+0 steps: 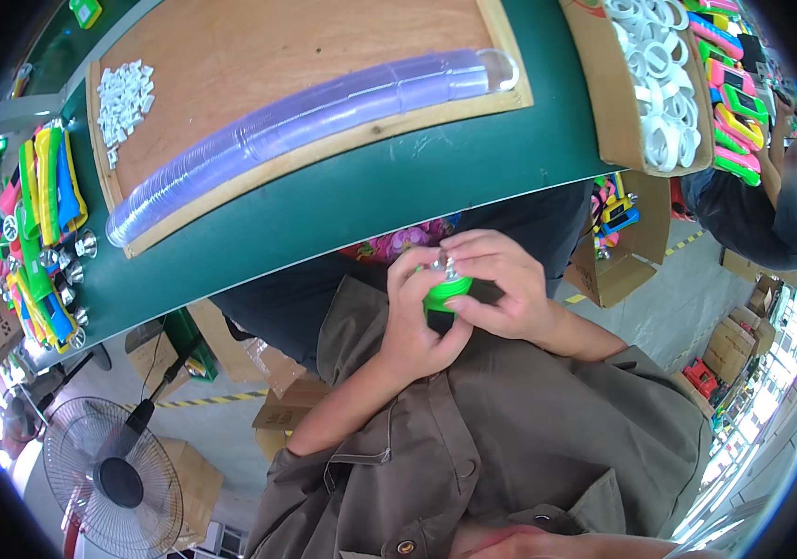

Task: The worker is seen assembling various components of colorful plastic flashlights on a factory assembly line.

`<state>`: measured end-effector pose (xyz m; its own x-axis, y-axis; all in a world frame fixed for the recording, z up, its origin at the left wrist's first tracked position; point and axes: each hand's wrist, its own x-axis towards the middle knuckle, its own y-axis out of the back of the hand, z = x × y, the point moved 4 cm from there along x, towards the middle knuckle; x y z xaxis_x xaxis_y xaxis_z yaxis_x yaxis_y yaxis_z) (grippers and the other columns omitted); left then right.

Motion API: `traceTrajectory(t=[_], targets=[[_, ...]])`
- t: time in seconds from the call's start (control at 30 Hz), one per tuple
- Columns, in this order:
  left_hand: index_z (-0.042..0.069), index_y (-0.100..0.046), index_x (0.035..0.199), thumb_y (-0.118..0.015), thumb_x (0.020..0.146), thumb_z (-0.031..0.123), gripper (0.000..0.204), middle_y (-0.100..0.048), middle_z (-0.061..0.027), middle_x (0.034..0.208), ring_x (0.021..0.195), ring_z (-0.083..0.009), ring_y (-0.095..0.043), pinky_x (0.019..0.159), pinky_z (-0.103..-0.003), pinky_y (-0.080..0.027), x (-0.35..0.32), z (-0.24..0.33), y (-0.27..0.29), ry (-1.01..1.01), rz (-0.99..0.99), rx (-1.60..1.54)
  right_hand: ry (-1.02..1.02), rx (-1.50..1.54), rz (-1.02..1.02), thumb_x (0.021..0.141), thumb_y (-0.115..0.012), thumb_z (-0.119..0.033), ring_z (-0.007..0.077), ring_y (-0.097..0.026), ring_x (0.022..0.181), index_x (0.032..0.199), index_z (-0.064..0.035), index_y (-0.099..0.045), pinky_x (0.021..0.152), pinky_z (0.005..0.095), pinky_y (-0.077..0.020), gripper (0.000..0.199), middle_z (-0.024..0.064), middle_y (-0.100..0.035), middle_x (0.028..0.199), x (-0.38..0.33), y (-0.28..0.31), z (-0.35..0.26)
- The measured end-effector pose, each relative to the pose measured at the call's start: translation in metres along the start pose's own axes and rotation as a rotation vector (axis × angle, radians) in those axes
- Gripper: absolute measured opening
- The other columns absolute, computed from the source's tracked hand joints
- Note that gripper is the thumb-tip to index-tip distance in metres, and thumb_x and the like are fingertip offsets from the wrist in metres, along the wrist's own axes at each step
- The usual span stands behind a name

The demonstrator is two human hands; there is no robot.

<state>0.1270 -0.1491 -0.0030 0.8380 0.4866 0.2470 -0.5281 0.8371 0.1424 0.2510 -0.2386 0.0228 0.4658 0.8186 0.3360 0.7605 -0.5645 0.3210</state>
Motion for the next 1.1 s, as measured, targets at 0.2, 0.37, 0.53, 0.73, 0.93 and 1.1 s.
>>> traceTrajectory(t=[0.2,0.37,0.53,0.73,0.93,1.1], targets=[[0.012,-0.033,0.134,-0.073,0.067,-0.004,0.080,-0.033,-0.0224,0.134,0.123,-0.0372,-0.042,0.101,-0.046,-0.039,-0.001,0.001,-0.006,0.046,0.036,0.118,-0.007,-0.057,-0.177,0.076,-0.079,-0.011,0.0315,-0.066,0.098,0.098,-0.0007,-0.067,0.087,0.0400,-0.0544,0.027,0.0149,-0.067,0.102,0.027,0.004,-0.009],[0.014,-0.036,0.129,-0.070,0.065,-0.012,0.077,-0.034,-0.0221,0.133,0.101,-0.0301,-0.059,0.065,-0.030,-0.058,0.012,0.012,0.005,-0.137,0.049,0.121,-0.078,-0.421,0.182,0.086,-0.064,-0.004,0.0279,-0.066,0.078,0.094,-0.0005,-0.067,0.074,0.0368,-0.0541,0.008,0.0116,-0.067,0.086,0.092,0.071,0.007],[0.013,-0.038,0.127,-0.070,0.065,-0.011,0.074,-0.035,-0.0218,0.133,0.102,-0.0293,-0.058,0.068,-0.031,-0.057,0.014,0.007,0.030,-0.125,0.046,0.129,-0.140,-0.926,0.185,0.086,-0.060,-0.005,0.0360,-0.058,0.105,0.113,0.0035,-0.062,0.092,0.0428,-0.0484,0.028,0.0203,-0.057,0.116,0.113,0.069,0.039],[0.012,-0.036,0.128,-0.070,0.067,-0.011,0.074,-0.034,-0.0215,0.135,0.096,-0.0262,-0.060,0.069,-0.031,-0.057,0.001,-0.001,0.048,-0.068,0.060,0.142,-0.221,-0.671,0.368,0.086,-0.060,-0.006,0.0357,-0.055,0.116,0.112,0.0022,-0.063,0.100,0.0406,-0.0437,0.028,0.0205,-0.058,0.122,0.106,0.062,0.040],[0.013,-0.036,0.129,-0.070,0.067,-0.011,0.074,-0.033,-0.0209,0.136,0.097,-0.0257,-0.060,0.071,-0.031,-0.057,-0.004,-0.006,0.051,-0.046,0.037,0.091,-0.295,-0.455,0.358,0.087,-0.064,-0.005,0.0271,-0.067,0.097,0.109,0.0008,-0.065,0.088,0.0351,-0.0513,0.022,0.0144,-0.070,0.102,0.128,0.050,0.026],[0.014,-0.038,0.129,-0.072,0.067,-0.008,0.074,-0.035,-0.0221,0.134,0.108,-0.0318,-0.054,0.079,-0.037,-0.055,-0.004,-0.009,0.049,-0.033,0.059,0.046,-0.287,-0.429,0.401,0.085,-0.065,0.000,0.0227,-0.071,0.088,0.109,0.0011,-0.065,0.080,0.0316,-0.0551,0.024,0.0137,-0.073,0.099,0.129,0.050,0.020]])
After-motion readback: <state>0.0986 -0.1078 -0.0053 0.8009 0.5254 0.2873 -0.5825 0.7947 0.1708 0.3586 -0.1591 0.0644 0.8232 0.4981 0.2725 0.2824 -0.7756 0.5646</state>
